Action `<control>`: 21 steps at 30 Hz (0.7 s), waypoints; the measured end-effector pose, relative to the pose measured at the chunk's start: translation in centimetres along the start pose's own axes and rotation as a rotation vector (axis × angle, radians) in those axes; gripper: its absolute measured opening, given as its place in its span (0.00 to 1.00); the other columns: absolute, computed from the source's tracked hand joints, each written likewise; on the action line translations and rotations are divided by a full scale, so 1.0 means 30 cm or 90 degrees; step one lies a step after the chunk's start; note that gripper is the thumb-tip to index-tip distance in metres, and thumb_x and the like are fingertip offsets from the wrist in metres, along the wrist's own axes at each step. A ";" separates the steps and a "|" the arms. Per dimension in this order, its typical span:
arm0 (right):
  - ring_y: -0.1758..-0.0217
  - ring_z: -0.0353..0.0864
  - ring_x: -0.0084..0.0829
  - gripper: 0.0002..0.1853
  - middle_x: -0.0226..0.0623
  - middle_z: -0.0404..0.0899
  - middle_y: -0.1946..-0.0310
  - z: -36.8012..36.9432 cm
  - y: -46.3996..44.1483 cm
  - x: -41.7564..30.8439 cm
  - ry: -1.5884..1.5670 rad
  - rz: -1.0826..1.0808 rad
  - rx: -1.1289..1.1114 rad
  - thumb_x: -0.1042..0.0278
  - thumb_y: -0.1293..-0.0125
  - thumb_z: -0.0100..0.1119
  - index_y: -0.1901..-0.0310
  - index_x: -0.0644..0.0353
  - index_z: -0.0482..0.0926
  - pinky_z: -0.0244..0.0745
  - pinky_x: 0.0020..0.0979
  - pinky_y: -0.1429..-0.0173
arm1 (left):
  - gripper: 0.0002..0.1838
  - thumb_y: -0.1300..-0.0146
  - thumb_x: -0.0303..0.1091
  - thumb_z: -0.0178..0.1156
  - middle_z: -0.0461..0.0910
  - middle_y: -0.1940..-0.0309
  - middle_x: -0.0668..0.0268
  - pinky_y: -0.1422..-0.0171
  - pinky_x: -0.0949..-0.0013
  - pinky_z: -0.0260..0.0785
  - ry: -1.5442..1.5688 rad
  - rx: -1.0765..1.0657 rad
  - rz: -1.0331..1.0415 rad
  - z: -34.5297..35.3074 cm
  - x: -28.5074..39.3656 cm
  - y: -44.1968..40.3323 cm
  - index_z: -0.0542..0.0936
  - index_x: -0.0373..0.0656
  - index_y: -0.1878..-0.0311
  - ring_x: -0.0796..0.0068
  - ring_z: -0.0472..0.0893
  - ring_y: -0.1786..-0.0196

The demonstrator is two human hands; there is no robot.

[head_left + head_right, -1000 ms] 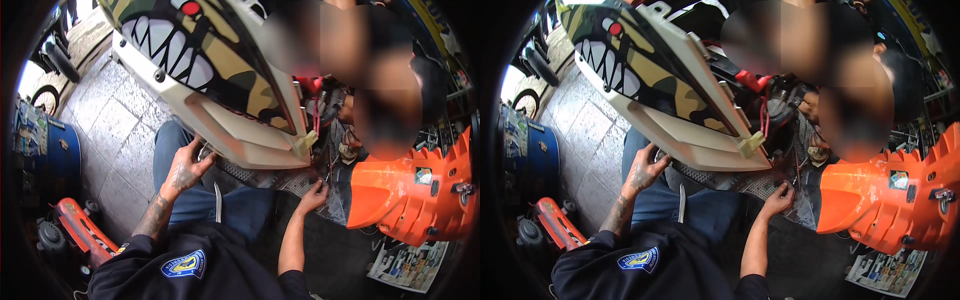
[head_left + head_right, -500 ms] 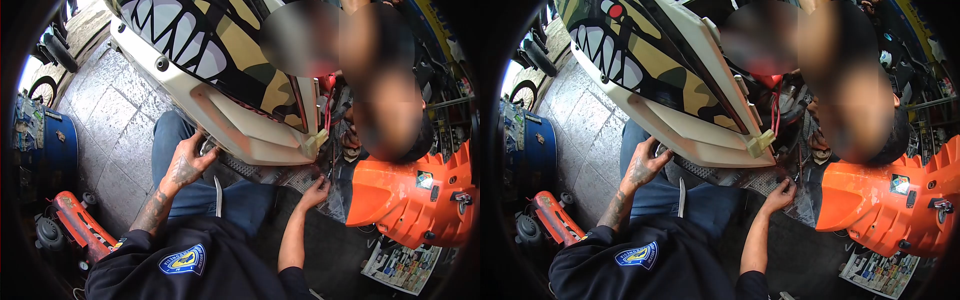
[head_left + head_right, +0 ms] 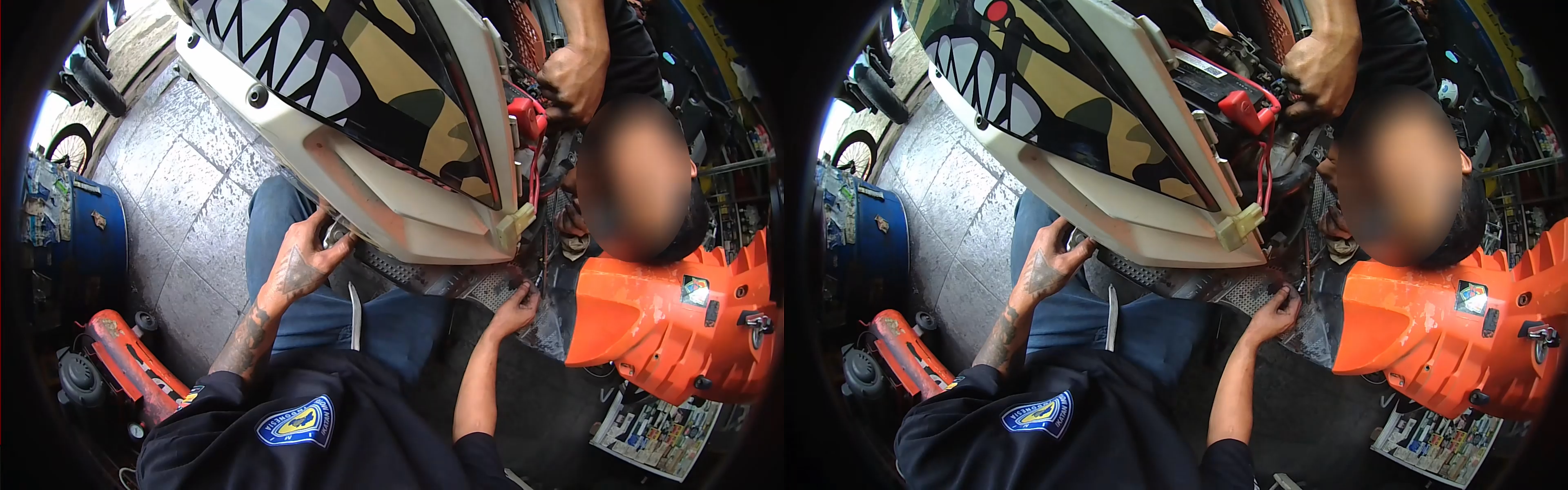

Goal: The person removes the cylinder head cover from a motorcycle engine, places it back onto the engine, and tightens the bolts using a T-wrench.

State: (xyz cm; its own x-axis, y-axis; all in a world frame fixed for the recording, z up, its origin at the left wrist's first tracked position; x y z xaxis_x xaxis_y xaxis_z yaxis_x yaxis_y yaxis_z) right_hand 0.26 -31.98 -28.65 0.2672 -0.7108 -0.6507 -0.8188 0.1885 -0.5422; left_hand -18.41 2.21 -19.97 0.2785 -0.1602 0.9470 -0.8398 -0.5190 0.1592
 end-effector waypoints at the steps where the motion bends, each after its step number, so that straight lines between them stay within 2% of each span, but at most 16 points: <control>1: 0.68 0.79 0.37 0.12 0.44 0.81 0.70 -0.002 -0.001 -0.005 0.000 0.001 0.001 0.66 0.33 0.53 0.61 0.69 0.78 0.71 0.35 0.59 | 0.19 0.39 0.33 0.61 0.81 0.59 0.53 0.51 0.70 0.70 0.008 0.000 0.005 0.001 0.000 -0.001 0.74 0.27 0.51 0.74 0.77 0.58; 3: 0.63 0.81 0.42 0.09 0.47 0.81 0.66 -0.003 -0.002 -0.010 -0.002 0.028 -0.016 0.72 0.35 0.53 0.62 0.70 0.79 0.73 0.37 0.55 | 0.19 0.39 0.33 0.60 0.81 0.59 0.53 0.51 0.70 0.70 0.010 -0.001 0.007 0.001 -0.006 -0.002 0.74 0.27 0.51 0.74 0.77 0.57; 8: 0.63 0.81 0.42 0.09 0.47 0.82 0.66 -0.001 -0.003 0.000 -0.004 0.025 -0.015 0.72 0.35 0.53 0.62 0.70 0.79 0.73 0.37 0.55 | 0.19 0.39 0.33 0.60 0.81 0.61 0.53 0.53 0.70 0.70 0.001 0.005 0.011 0.005 -0.010 -0.003 0.74 0.27 0.51 0.75 0.78 0.59; 10: 0.63 0.81 0.42 0.09 0.47 0.82 0.66 -0.001 -0.003 0.005 -0.004 0.030 -0.014 0.72 0.35 0.53 0.62 0.70 0.79 0.73 0.37 0.55 | 0.24 0.43 0.38 0.61 0.79 0.72 0.51 0.62 0.67 0.69 0.015 0.038 0.052 0.011 -0.019 -0.005 0.73 0.31 0.47 0.70 0.75 0.73; 13: 0.63 0.81 0.42 0.09 0.47 0.82 0.66 0.000 -0.001 0.009 -0.006 0.031 -0.014 0.72 0.35 0.53 0.62 0.69 0.79 0.73 0.37 0.56 | 0.24 0.43 0.38 0.61 0.79 0.71 0.51 0.62 0.67 0.69 0.003 0.024 0.022 0.004 -0.010 -0.002 0.73 0.31 0.47 0.69 0.75 0.72; 21: 0.63 0.80 0.43 0.09 0.47 0.82 0.66 0.000 -0.002 -0.004 -0.008 0.023 -0.007 0.71 0.35 0.53 0.63 0.69 0.79 0.73 0.38 0.55 | 0.24 0.42 0.39 0.60 0.79 0.70 0.51 0.62 0.67 0.69 0.011 0.030 0.041 0.004 -0.020 -0.005 0.73 0.30 0.48 0.70 0.75 0.71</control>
State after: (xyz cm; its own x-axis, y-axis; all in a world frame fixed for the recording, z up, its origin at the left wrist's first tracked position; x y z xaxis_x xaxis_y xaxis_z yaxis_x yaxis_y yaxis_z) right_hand 0.28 -31.92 -28.53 0.2439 -0.6955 -0.6758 -0.8336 0.2057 -0.5126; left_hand -18.38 2.29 -20.59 0.2153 -0.1801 0.9598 -0.8329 -0.5470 0.0842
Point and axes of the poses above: each hand's wrist, its own y-axis away from the middle knuckle, its own z-axis out of the palm, x = y × z, the point moved 2 cm from there along -y, towards the middle knuckle
